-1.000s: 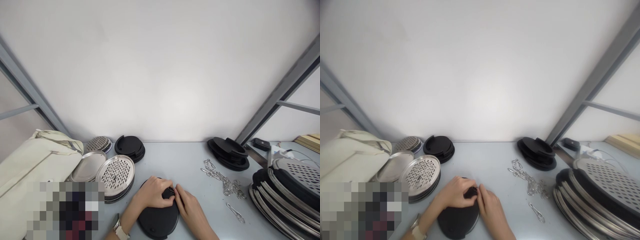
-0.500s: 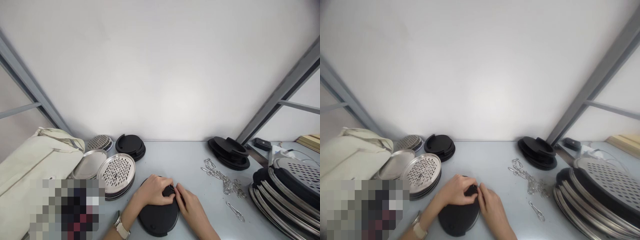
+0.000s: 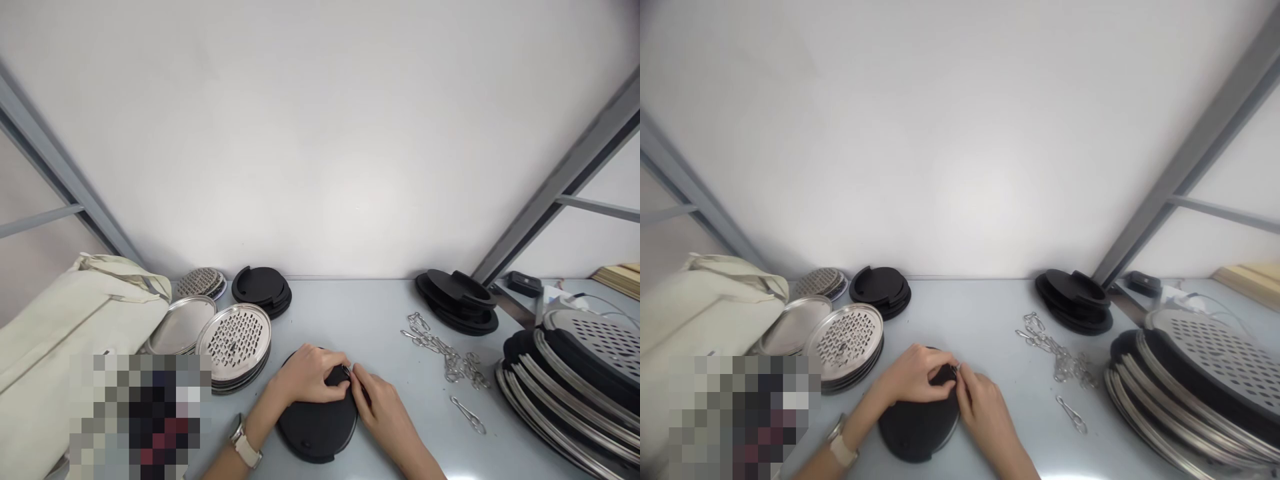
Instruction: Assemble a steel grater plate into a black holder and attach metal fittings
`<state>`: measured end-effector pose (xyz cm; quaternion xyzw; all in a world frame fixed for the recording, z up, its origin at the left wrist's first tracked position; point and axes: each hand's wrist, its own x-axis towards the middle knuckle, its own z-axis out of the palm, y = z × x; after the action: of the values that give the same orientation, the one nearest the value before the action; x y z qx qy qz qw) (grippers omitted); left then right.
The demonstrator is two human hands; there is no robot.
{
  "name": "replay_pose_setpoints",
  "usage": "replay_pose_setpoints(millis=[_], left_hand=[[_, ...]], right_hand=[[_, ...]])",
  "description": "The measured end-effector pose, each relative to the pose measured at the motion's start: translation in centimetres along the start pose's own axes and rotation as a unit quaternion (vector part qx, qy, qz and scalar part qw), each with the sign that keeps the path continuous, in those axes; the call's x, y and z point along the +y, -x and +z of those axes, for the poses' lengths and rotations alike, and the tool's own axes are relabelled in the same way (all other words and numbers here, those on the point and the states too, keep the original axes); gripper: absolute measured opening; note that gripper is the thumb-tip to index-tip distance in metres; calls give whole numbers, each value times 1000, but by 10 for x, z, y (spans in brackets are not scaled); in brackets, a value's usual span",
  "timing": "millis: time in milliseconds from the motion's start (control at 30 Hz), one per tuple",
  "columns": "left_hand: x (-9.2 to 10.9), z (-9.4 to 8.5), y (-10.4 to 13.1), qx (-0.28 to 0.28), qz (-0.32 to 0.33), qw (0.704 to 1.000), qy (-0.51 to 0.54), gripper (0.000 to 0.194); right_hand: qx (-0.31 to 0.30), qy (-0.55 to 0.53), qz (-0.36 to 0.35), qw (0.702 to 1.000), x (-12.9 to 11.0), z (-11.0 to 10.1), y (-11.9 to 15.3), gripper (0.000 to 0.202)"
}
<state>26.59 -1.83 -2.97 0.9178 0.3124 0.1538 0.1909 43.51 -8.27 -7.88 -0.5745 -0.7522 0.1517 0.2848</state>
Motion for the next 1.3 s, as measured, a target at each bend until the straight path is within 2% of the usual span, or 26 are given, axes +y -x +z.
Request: replay_pose_setpoints(millis=[667,867,1000,1133,1300], left_hand=[[2,0,4,9,-9,996,-91,20],[3,-1,3,9,-21,994,-109,18],[2,1,-1,15,-78,989,-121,21],[0,3,-12,34,-159,978,-128,20],[-5,3,-26,33,-222,966,-129,22]], right_hand=[[-12,16,13,1000,-4,-1,1,22],[-43,-6,37,998,-5,-4,-3,25],[-96,-23,32,995,1,-14,-23,24],[-137,-23,-28,990,13,-26,-59,26],[-173,-37,-81,981,22,-31,-94,26]])
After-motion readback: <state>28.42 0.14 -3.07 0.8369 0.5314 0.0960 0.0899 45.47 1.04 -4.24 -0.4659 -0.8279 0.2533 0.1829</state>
